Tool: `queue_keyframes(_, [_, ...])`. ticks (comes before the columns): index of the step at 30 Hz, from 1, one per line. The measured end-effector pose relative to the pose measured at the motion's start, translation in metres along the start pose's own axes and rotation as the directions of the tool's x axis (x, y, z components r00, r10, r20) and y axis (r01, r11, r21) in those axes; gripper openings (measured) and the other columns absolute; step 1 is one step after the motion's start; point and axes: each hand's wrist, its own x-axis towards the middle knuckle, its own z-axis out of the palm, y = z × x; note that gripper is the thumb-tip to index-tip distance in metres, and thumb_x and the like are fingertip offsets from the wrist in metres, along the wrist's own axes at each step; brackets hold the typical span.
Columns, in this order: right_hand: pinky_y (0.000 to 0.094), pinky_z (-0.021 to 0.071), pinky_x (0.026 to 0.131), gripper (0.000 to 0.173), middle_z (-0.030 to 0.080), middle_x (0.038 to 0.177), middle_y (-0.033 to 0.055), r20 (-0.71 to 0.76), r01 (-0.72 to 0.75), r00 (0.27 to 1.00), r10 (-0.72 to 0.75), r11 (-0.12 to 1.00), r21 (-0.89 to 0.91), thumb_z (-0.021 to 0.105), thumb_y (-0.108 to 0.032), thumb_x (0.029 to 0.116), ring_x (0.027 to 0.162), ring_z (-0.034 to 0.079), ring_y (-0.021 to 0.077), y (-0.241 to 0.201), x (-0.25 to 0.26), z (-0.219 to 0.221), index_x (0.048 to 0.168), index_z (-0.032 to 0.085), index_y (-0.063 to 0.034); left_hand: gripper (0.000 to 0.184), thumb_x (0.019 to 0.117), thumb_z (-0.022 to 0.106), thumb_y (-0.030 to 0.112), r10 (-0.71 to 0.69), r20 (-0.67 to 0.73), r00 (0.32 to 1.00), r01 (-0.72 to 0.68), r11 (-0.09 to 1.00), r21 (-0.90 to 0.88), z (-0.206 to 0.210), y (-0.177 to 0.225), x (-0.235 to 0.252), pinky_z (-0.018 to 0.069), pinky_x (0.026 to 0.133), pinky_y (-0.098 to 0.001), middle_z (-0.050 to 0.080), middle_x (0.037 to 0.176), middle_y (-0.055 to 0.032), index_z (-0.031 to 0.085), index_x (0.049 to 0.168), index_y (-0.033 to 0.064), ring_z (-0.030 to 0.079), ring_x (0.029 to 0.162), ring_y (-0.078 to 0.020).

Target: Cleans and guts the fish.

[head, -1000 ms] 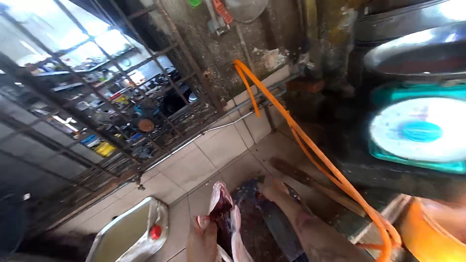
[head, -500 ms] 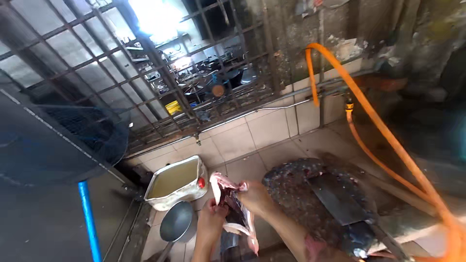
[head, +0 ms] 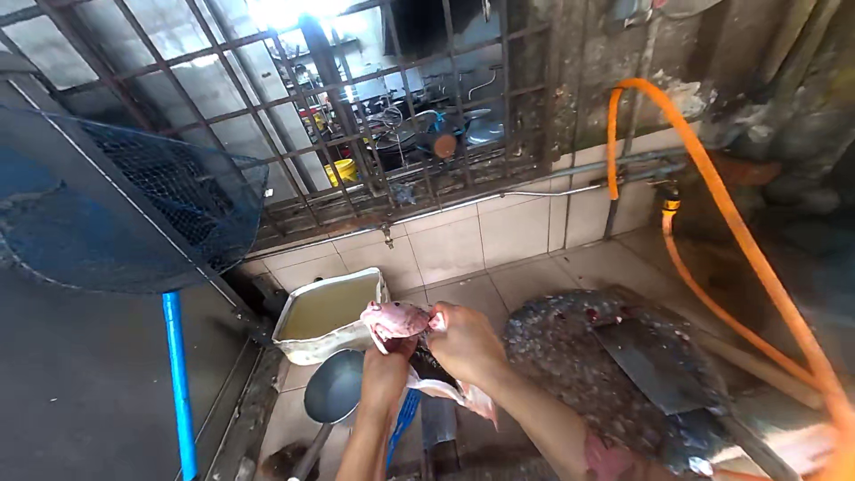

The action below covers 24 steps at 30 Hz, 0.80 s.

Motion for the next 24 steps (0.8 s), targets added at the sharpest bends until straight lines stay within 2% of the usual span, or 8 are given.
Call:
queue_keyframes(5, [0.0505, 0.0511, 0.096, 0.036, 0.070, 0.116, 0.0111, -0.023, -0.017, 1.000, 0.019, 0.997, 0.072, 0.061, -0.029, 0.0948, 0.113, 0.066, 0.0269, 0.028, 0.048, 0.000, 0.127, 0.066, -0.0132, 0.020, 0.0965, 0.070, 0.025, 0.038, 0.020, 0.999, -0.042, 0.950, 0.309, 0.016, -0.010, 0.056, 0.0551, 0.095, -0.0426, 0.075, 0.103, -0.0051, 0.075, 0.107, 0.0093, 0.070, 0.102, -0.0159])
queue_keyframes(10, [0.0537, 0.0535, 0.090, 0.035, 0.071, 0.108, 0.0122, -0.024, -0.086, 0.994, 0.104, 0.914, 0.396, 0.069, -0.028, 0.0906, 0.103, 0.068, 0.0284, 0.091, 0.123, 0.025, 0.120, 0.068, -0.0096, 0.052, 0.1055, 0.046, 0.051, -0.088, 0.052, 0.995, 0.004, 0.541, 0.841, 0.044, 0.012, 0.115, 0.0510, 0.097, -0.0586, 0.073, 0.105, -0.0177, 0.073, 0.107, 0.0056, 0.069, 0.109, -0.0354])
queue_keyframes(13, [0.0521, 0.0561, 0.082, 0.032, 0.072, 0.099, 0.0100, -0.041, -0.115, 0.983, 0.177, 0.778, 0.618, 0.075, -0.023, 0.0840, 0.094, 0.069, 0.0257, 0.119, 0.166, 0.046, 0.112, 0.071, -0.0098, 0.057, 0.1070, 0.038, 0.050, 0.044, 0.137, 0.990, -0.143, 0.342, 0.929, 0.054, 0.024, 0.137, 0.0339, 0.120, -0.0515, 0.076, 0.100, -0.0128, 0.074, 0.107, 0.0068, 0.071, 0.108, -0.0277])
queue_keyframes(14, [0.0513, 0.0563, 0.082, 0.032, 0.072, 0.099, 0.0093, -0.034, -0.117, 0.982, 0.184, 0.745, 0.657, 0.076, -0.023, 0.0837, 0.093, 0.069, 0.0248, 0.123, 0.177, 0.050, 0.113, 0.072, -0.0102, 0.054, 0.1055, 0.042, 0.050, 0.105, 0.180, 0.978, -0.205, 0.337, 0.919, 0.051, 0.025, 0.145, 0.0291, 0.123, -0.0512, 0.076, 0.095, -0.0106, 0.075, 0.103, 0.0065, 0.072, 0.103, -0.0246])
queue_keyframes(16, [0.0498, 0.0563, 0.081, 0.033, 0.072, 0.098, 0.0083, -0.016, -0.123, 0.981, 0.194, 0.683, 0.720, 0.076, -0.022, 0.0825, 0.092, 0.069, 0.0233, 0.128, 0.196, 0.058, 0.113, 0.072, -0.0104, 0.047, 0.1018, 0.053, 0.046, 0.169, 0.190, 0.967, -0.248, 0.452, 0.857, 0.038, 0.012, 0.163, 0.0393, 0.117, -0.0482, 0.074, 0.089, -0.0089, 0.074, 0.099, 0.0046, 0.072, 0.093, -0.0219])
queue_keyframes(19, [0.0458, 0.0555, 0.067, 0.029, 0.070, 0.091, 0.0114, 0.062, -0.188, 0.967, 0.248, 0.525, 0.830, 0.077, -0.013, 0.0817, 0.080, 0.067, 0.0236, 0.134, 0.215, 0.066, 0.109, 0.071, -0.0047, 0.038, 0.1076, 0.051, 0.031, 0.012, -0.060, 0.998, 0.029, 0.764, 0.645, 0.017, -0.036, 0.193, 0.0595, 0.077, -0.0468, 0.071, 0.093, -0.0147, 0.068, 0.121, -0.0005, 0.070, 0.076, -0.0246])
queue_keyframes(22, [0.0441, 0.0549, 0.058, 0.024, 0.068, 0.088, 0.0165, 0.224, -0.324, 0.925, 0.307, 0.328, 0.887, 0.073, -0.003, 0.0844, 0.073, 0.066, 0.0271, 0.149, 0.231, 0.075, 0.108, 0.068, -0.0004, 0.048, 0.1000, 0.061, 0.019, -0.279, -0.133, 0.951, 0.291, 0.664, 0.689, 0.004, -0.068, 0.214, 0.0549, 0.097, -0.0551, 0.067, 0.123, -0.0229, 0.050, 0.144, 0.0028, 0.068, 0.110, -0.0365])
queue_keyframes(24, [0.0437, 0.0566, 0.058, 0.026, 0.069, 0.090, 0.0183, 0.316, -0.396, 0.897, 0.308, 0.244, 0.885, 0.072, -0.004, 0.0864, 0.074, 0.068, 0.0284, 0.160, 0.242, 0.087, 0.111, 0.065, -0.0006, 0.054, 0.0925, 0.062, 0.003, -0.252, -0.069, 0.965, 0.246, 0.787, 0.566, 0.018, -0.069, 0.211, 0.0542, 0.098, -0.0515, 0.061, 0.131, -0.0241, 0.046, 0.144, -0.0015, 0.063, 0.117, -0.0352])
